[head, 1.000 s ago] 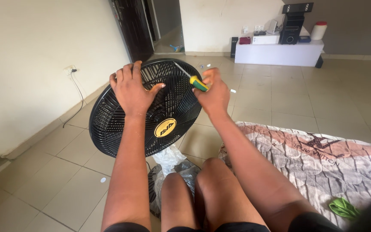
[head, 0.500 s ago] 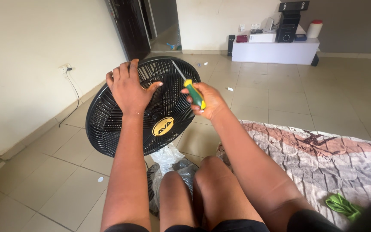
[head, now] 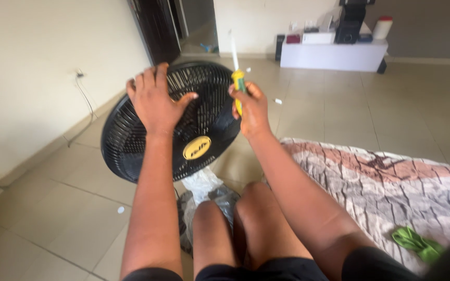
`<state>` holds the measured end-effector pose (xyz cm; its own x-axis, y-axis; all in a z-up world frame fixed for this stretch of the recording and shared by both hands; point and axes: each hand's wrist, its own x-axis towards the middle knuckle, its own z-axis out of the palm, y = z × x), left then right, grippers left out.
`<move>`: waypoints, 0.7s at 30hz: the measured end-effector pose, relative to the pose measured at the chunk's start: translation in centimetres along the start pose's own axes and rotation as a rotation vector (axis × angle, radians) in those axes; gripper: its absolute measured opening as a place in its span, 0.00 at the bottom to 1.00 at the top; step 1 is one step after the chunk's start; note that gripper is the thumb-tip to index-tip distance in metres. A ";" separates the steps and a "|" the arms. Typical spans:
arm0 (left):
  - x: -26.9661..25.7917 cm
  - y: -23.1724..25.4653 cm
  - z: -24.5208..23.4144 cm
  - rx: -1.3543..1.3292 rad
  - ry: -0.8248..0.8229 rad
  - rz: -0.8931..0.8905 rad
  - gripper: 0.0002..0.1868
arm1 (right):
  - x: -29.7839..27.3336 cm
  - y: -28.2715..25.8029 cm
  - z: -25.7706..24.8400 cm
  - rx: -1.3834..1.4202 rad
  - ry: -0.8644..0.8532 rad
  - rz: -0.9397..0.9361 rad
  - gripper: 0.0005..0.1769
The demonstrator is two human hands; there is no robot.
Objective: The person is using a screwdriver to assemble or disassemble a black floor fan while seated on a bed.
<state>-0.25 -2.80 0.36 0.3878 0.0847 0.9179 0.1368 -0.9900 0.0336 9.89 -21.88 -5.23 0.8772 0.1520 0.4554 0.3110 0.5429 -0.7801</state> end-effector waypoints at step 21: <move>0.9 -2.7 1.0 0.018 0.152 0.176 0.44 | -3.1 3.0 -6.7 0.119 0.076 0.366 0.08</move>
<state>0.65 0.11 0.67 0.2658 -0.1085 0.9579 0.0961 -0.9857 -0.1383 10.59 -26.27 -11.89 0.9481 0.2946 0.1198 -0.0683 0.5564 -0.8281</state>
